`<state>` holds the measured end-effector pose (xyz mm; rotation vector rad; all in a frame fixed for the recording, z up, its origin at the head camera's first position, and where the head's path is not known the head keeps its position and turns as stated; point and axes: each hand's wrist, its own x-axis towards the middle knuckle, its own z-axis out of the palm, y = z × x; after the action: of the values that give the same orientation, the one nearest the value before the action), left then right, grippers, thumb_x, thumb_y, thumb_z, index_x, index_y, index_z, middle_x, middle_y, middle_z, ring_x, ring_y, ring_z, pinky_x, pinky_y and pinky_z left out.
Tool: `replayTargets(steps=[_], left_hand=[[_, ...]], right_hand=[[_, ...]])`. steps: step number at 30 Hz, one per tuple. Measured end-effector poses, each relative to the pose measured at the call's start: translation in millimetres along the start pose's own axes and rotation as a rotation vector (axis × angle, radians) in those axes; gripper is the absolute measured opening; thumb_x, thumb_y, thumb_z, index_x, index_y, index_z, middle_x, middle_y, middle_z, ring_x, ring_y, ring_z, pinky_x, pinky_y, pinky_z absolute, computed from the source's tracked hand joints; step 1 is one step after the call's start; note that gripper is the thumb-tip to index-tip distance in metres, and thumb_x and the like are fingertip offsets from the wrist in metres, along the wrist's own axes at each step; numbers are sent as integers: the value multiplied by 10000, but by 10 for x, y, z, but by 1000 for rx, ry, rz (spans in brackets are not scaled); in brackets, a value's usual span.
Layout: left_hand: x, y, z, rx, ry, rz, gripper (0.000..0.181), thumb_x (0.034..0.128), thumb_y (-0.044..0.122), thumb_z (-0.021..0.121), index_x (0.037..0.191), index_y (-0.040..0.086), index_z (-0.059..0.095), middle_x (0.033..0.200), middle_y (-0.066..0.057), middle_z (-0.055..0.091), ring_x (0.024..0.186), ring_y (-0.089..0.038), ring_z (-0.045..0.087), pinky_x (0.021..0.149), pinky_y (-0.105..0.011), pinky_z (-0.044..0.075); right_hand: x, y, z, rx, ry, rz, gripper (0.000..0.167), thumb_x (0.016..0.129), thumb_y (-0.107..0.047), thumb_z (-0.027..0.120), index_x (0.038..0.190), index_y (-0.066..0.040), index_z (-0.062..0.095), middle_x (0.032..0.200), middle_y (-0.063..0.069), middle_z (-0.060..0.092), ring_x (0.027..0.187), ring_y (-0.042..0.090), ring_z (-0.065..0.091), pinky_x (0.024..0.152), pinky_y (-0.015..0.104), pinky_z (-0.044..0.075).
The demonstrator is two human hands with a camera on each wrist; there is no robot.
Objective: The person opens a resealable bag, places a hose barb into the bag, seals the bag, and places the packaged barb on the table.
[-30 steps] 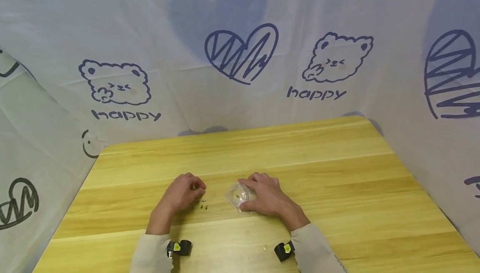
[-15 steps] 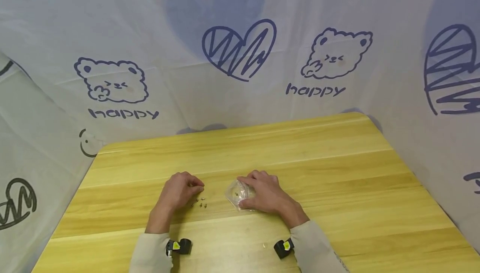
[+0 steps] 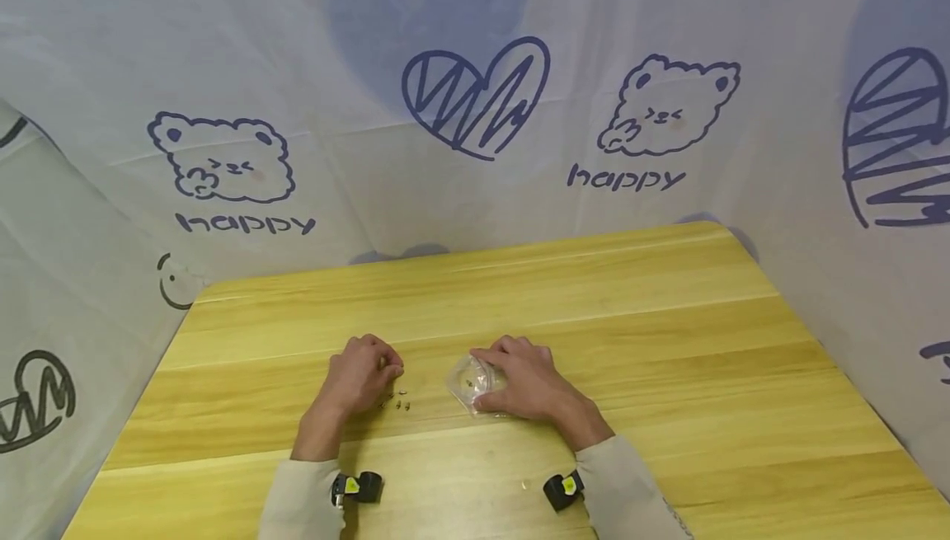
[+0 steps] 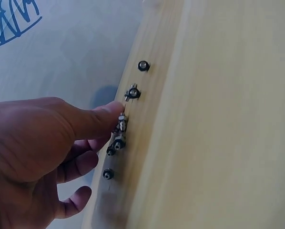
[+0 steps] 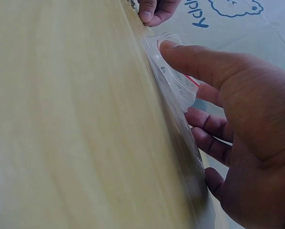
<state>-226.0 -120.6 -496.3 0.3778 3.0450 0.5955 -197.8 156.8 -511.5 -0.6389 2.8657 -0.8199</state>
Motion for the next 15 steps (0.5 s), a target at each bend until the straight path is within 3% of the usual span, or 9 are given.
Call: replayTargets(steps=[4, 8, 15], left_hand=[[12, 34, 13, -39, -25, 27, 113, 934, 255, 642, 837, 206, 672, 1081, -40, 579, 1054, -273, 521, 891, -562, 385], [37, 77, 26, -172, -55, 59, 86, 943, 233, 628, 883, 191, 671, 1073, -41, 571, 973, -223, 524, 898, -505, 385], [62, 185, 59, -380, -83, 144, 72, 959, 184, 600, 957, 134, 653, 1024, -40, 573, 861, -136, 532, 799, -331, 470]], right_hand=[[-3, 14, -2, 1, 2, 3, 718, 747, -481, 780, 1387, -267, 534, 1188, -44, 564, 1089, 164, 491, 897, 415, 301], [-4, 13, -8, 4, 7, 3, 718, 744, -477, 783, 1385, -266, 537, 1184, -45, 565, 1093, 166, 494, 902, 421, 304], [-3, 3, -6, 9, 5, 1, 712, 743, -477, 782, 1380, -270, 541, 1183, -58, 565, 1086, 154, 496, 914, 427, 309]])
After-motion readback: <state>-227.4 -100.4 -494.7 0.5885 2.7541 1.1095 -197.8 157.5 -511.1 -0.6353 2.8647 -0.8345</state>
